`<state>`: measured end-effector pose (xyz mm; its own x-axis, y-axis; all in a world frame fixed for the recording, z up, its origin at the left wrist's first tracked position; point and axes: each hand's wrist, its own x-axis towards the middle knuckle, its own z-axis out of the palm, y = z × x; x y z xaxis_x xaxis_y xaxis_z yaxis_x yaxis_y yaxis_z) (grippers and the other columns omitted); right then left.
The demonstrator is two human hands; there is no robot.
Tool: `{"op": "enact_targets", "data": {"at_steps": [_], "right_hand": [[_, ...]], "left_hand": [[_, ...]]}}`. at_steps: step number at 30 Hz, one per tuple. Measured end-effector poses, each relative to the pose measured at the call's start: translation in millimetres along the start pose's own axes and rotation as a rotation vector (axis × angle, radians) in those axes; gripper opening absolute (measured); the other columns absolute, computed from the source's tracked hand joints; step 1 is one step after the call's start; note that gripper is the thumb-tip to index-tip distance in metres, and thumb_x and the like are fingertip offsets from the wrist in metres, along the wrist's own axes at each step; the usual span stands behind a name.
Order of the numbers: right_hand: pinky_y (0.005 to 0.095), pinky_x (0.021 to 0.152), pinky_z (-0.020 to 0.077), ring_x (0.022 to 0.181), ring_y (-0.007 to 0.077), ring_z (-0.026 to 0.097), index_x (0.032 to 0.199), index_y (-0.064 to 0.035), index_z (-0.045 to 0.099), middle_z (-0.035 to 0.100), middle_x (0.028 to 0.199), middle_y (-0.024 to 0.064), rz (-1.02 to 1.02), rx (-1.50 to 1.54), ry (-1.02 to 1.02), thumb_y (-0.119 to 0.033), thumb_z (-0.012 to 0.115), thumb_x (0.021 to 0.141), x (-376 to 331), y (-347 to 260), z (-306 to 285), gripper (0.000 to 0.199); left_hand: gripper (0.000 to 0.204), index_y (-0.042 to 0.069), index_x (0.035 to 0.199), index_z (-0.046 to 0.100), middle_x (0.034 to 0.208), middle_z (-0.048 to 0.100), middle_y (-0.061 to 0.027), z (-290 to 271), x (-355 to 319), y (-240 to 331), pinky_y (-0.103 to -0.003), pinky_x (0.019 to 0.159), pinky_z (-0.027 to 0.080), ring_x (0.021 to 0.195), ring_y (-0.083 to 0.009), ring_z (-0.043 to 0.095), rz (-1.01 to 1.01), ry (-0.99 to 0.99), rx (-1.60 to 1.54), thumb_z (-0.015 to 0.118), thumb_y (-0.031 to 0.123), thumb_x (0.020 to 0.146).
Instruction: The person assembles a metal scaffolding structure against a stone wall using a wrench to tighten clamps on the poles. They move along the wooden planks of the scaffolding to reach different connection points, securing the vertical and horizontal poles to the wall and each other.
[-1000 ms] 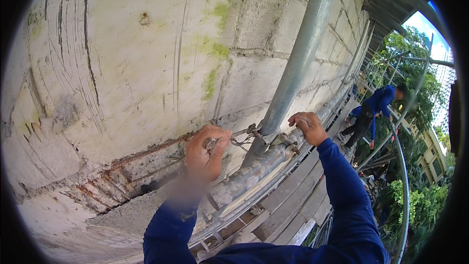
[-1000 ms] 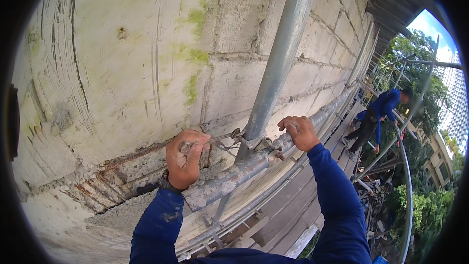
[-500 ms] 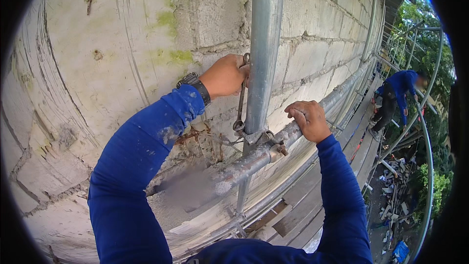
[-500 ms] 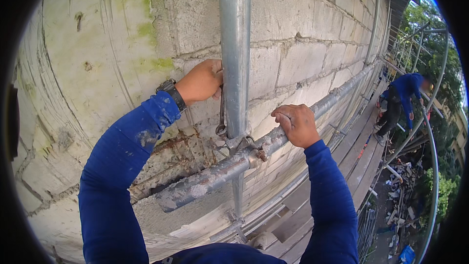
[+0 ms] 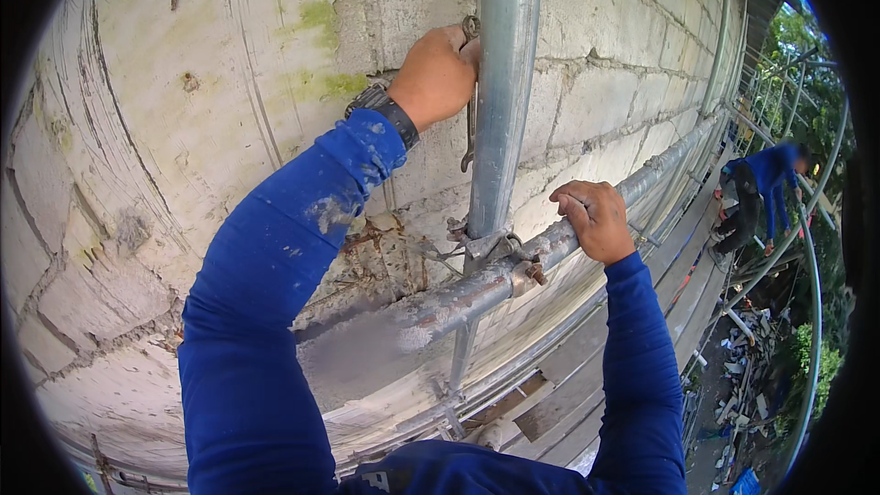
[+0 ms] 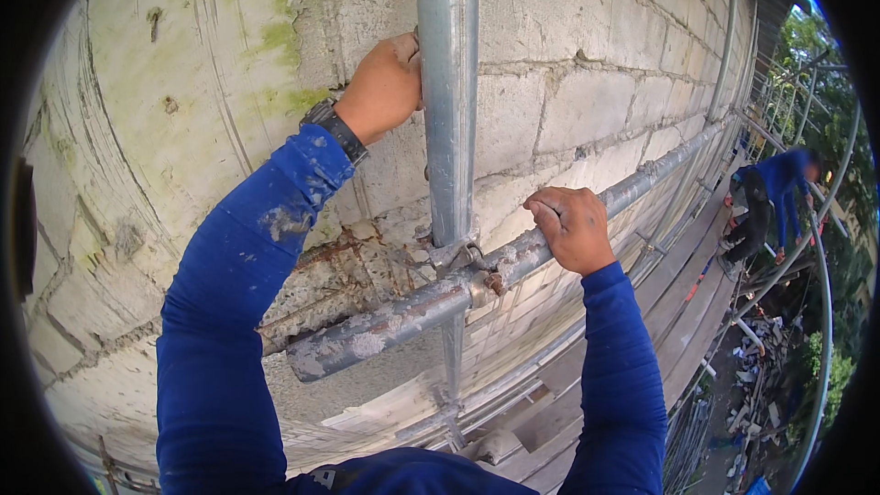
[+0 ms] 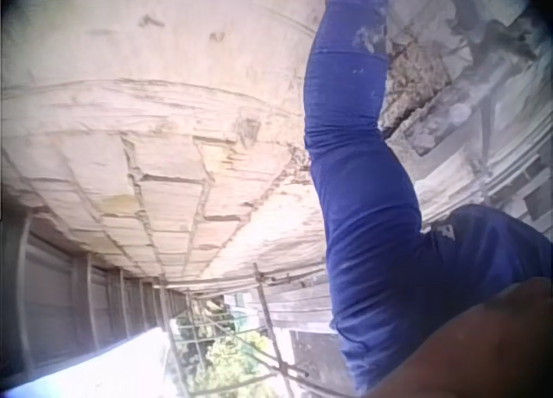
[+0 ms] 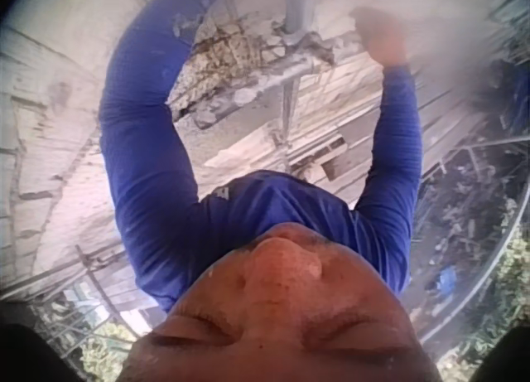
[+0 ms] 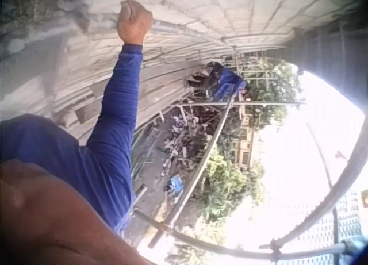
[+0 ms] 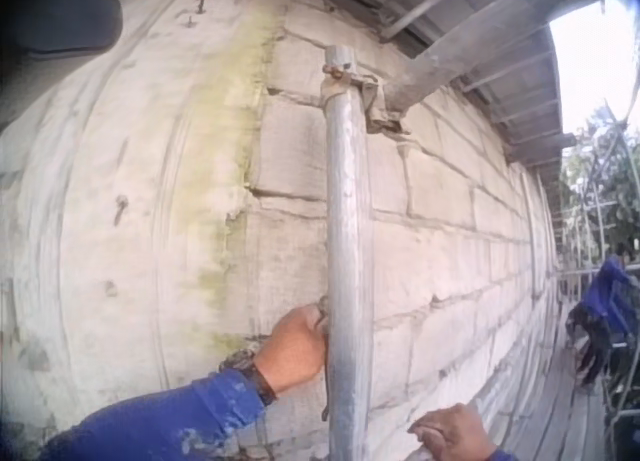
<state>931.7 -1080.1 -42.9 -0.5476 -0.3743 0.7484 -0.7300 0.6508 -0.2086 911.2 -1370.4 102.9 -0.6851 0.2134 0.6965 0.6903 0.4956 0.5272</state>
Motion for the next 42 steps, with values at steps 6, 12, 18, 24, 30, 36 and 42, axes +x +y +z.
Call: {"op": "enact_targets", "data": {"at_steps": [6,12,18,24,30,36,42], "right_hand": [[0.0420,0.082,0.0494,0.085,0.0329,0.068,0.093,-0.0092,0.077,0.076,0.090,0.0083,0.073,-0.019,-0.076,-0.020,0.065,0.094,-3.2,3.9,-5.2,0.016],[0.0417,0.081,0.0518,0.082,0.0334,0.069,0.093,-0.0086,0.076,0.075,0.087,0.0102,0.125,-0.032,-0.168,-0.023,0.059,0.096,4.6,-3.9,1.2,0.022],[0.0402,0.075,0.0539,0.078,0.0315,0.071,0.094,-0.0023,0.074,0.073,0.083,0.0147,0.151,0.014,-0.259,-0.023,0.055,0.096,11.6,-7.7,-8.2,0.029],[0.0405,0.077,0.0537,0.079,0.0313,0.071,0.095,-0.0030,0.074,0.073,0.083,0.0145,0.159,0.004,-0.261,-0.023,0.056,0.095,10.5,-6.4,-5.2,0.027],[0.0411,0.076,0.0538,0.079,0.0322,0.071,0.096,-0.0048,0.074,0.073,0.083,0.0140,0.160,-0.005,-0.254,-0.024,0.057,0.095,9.8,-10.6,-6.7,0.026],[0.0441,0.080,0.0533,0.087,0.0352,0.071,0.096,-0.0085,0.075,0.075,0.089,0.0124,0.131,-0.069,-0.226,-0.029,0.057,0.094,6.8,2.4,-5.3,0.028],[0.0468,0.076,0.0538,0.084,0.0361,0.070,0.095,-0.0115,0.076,0.075,0.088,0.0113,0.078,-0.021,-0.114,-0.028,0.059,0.093,0.0,16.1,0.2,0.023]], "left_hand": [[0.014,0.001,0.102,0.060,0.099,0.068,-0.0101,-51.3,-136.0,-22.6,-0.030,0.072,0.058,0.079,-0.0141,0.066,-0.044,0.093,-0.348,0.061,0.015,0.103],[0.007,0.004,0.104,0.058,0.108,0.065,-0.0155,-13.4,-247.2,-64.2,-0.034,0.073,0.058,0.085,-0.0170,0.065,0.001,0.419,-0.636,0.063,0.008,0.102],[0.008,0.004,0.109,0.057,0.111,0.065,-0.0178,36.5,-267.8,-83.9,-0.034,0.071,0.056,0.087,-0.0198,0.064,0.090,0.653,-0.698,0.059,0.008,0.103],[0.010,0.003,0.108,0.057,0.111,0.064,-0.0187,38.6,-270.5,-81.6,-0.035,0.071,0.056,0.091,-0.0218,0.063,0.113,0.652,-0.734,0.058,0.012,0.103],[0.014,0.003,0.108,0.056,0.111,0.063,-0.0187,27.9,-271.2,-84.8,-0.036,0.071,0.056,0.094,-0.0227,0.063,0.194,0.468,-0.614,0.058,0.016,0.104],[0.019,0.001,0.106,0.055,0.108,0.062,-0.0176,29.2,-254.4,-87.2,-0.035,0.070,0.055,0.089,-0.0205,0.061,0.245,0.452,-0.639,0.059,0.020,0.105],[0.017,0.003,0.100,0.059,0.098,0.063,-0.0106,-6.0,-150.3,-38.2,-0.024,0.068,0.051,0.077,-0.0104,0.057,0.067,0.149,-0.471,0.057,0.018,0.107]]}}
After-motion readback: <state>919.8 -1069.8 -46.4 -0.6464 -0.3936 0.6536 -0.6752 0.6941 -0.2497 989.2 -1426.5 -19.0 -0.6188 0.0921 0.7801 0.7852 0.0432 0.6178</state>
